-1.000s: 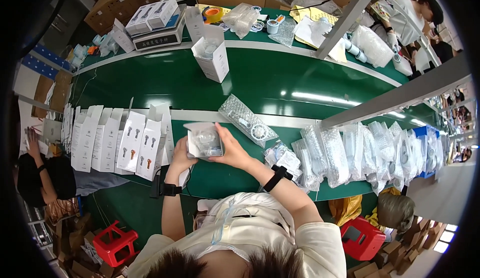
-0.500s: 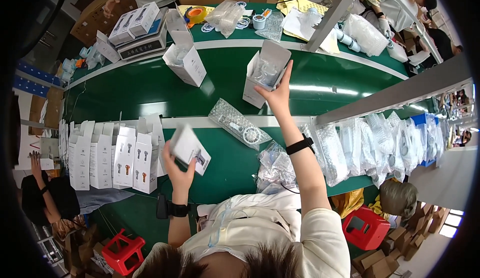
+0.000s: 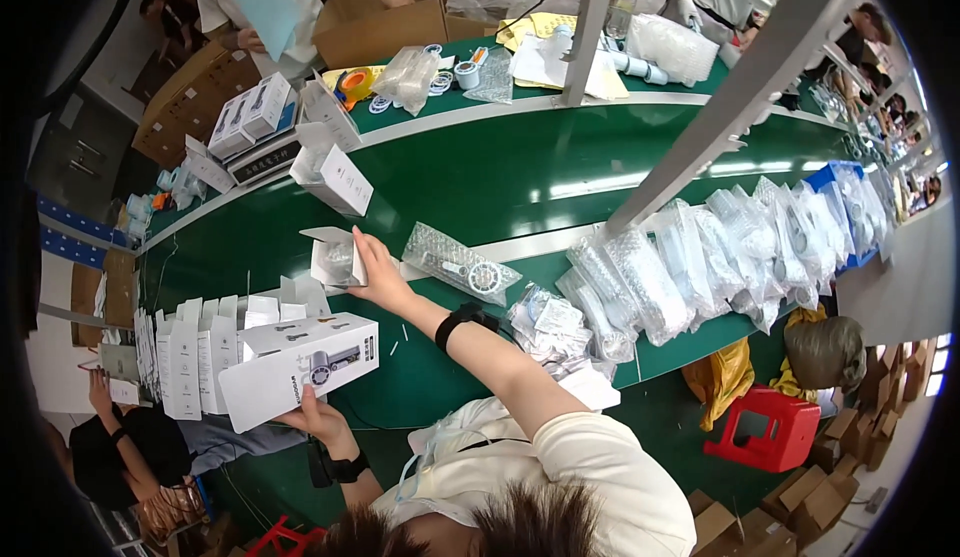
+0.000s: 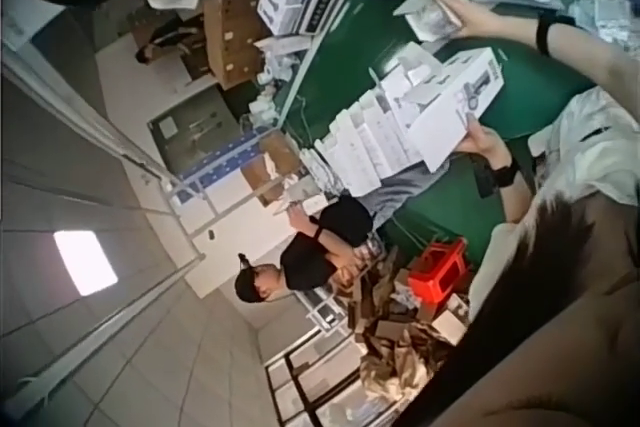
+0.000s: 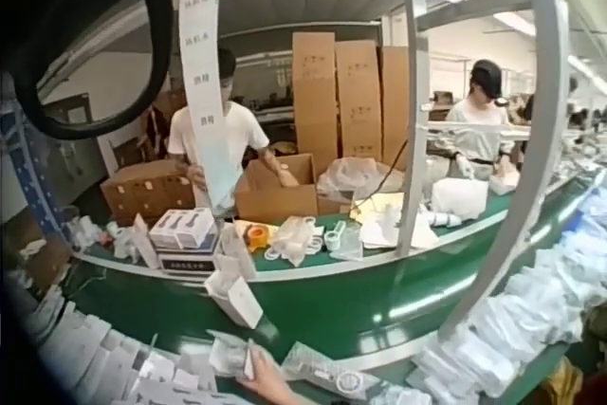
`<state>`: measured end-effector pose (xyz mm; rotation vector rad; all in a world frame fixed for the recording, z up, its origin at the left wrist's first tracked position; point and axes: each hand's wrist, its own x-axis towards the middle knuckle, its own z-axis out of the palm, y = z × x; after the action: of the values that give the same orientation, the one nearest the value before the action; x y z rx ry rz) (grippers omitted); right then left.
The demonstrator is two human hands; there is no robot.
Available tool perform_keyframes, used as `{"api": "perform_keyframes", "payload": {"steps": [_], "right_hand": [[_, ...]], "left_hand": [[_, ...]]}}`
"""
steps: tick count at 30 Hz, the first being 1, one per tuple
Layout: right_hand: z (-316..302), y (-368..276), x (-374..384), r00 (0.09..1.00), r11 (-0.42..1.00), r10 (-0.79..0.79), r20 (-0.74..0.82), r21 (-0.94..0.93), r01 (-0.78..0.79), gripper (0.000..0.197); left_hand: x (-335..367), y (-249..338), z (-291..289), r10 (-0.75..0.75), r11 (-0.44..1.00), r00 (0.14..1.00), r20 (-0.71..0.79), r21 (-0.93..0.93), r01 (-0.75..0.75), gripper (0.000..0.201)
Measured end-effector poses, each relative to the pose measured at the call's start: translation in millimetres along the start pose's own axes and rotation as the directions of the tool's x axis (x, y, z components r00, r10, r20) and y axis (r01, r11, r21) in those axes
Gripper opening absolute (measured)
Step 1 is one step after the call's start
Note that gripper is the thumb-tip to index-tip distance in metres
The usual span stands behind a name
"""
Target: The person packages handheld fans by hand, placing a bubble-wrapped fan and a small plastic bag into a white box. They then close the box flaps and set the completed package onto the green assembly line.
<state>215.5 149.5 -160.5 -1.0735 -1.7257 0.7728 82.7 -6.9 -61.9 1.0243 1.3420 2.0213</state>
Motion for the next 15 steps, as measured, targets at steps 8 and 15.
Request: {"api": "perform_keyframes", "payload": {"steps": [8, 15], "right_hand": [[-130.4, -135.7, -39.6, 0.957, 0.965, -0.227, -0.183, 0.092, 0.246, 0.036], [-262.3, -328.5, -94.3, 0.662, 0.689, -0.724, 0.192, 0.151, 0.709, 0.013]], "left_hand": [[3.6, 2.4, -2.6, 0.069, 0.997, 0.990, 0.126, -0.041, -0.064, 0.075], [0.0, 3.8, 22.8, 0.012, 0.999, 0.924, 0.383, 0.037, -0.028, 0.078]]}}
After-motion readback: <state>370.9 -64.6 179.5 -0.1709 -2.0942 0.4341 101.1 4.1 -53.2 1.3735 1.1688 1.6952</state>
